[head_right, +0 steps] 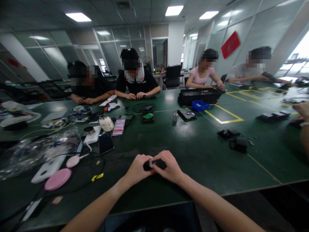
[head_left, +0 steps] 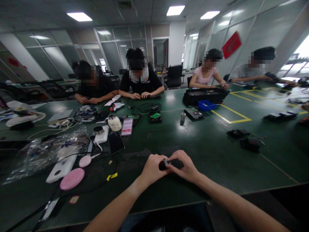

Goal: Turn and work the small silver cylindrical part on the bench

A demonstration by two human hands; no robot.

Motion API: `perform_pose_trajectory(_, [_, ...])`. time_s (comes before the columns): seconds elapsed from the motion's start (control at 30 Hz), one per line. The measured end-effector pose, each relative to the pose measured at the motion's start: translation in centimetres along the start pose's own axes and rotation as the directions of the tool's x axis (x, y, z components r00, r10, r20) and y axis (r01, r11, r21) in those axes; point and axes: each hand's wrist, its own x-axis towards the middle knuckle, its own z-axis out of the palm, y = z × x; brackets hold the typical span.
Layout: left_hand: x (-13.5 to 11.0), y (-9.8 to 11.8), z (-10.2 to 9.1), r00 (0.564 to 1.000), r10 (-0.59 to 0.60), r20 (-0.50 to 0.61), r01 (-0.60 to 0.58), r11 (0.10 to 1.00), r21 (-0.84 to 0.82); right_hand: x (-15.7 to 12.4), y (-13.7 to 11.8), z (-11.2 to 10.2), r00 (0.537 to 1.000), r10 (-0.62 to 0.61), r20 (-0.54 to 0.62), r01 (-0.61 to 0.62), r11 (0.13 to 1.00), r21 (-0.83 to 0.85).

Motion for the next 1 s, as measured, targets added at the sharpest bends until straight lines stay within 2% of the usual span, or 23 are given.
perform_pose_trajectory(0.27, [0.0, -0.3, 0.3, 1.000, -0.014, -0.013, 0.014, 1.000, 0.000, 0.0, -0.3, -0.3, 0.990, -0.123, 0.067, 0.120, 0.992, 0.040])
perform_pose_trajectory(0.37, [0.0, -0.1, 0.2, 1.000, 0.011, -0.002, -0.012, 1.000, -0.020, 0.0, -0.2, -0.3, 0.991, -0.121, 0.057, 0.119, 0.992, 0.035])
perform_pose_trajectory(0.63, [0.0, 0.3, -0.1, 1.000, -0.020, -0.023, 0.019, 0.999, -0.044, 0.1, -0.4, -0.5, 0.997, -0.054, 0.051, 0.052, 0.998, 0.030])
perform_pose_trajectory(0.83, [-0.3, 1.0, -0.8, 0.988, -0.014, -0.155, -0.016, 0.981, -0.193, -0.3, -0.1, -0.5, 0.994, 0.095, 0.058, -0.097, 0.995, 0.021])
perform_pose_trajectory(1.0, [-0.3, 1.2, -1.0, 0.972, -0.016, -0.236, -0.049, 0.962, -0.269, -0.7, 0.4, -0.4, 0.975, 0.169, 0.146, -0.185, 0.977, 0.106])
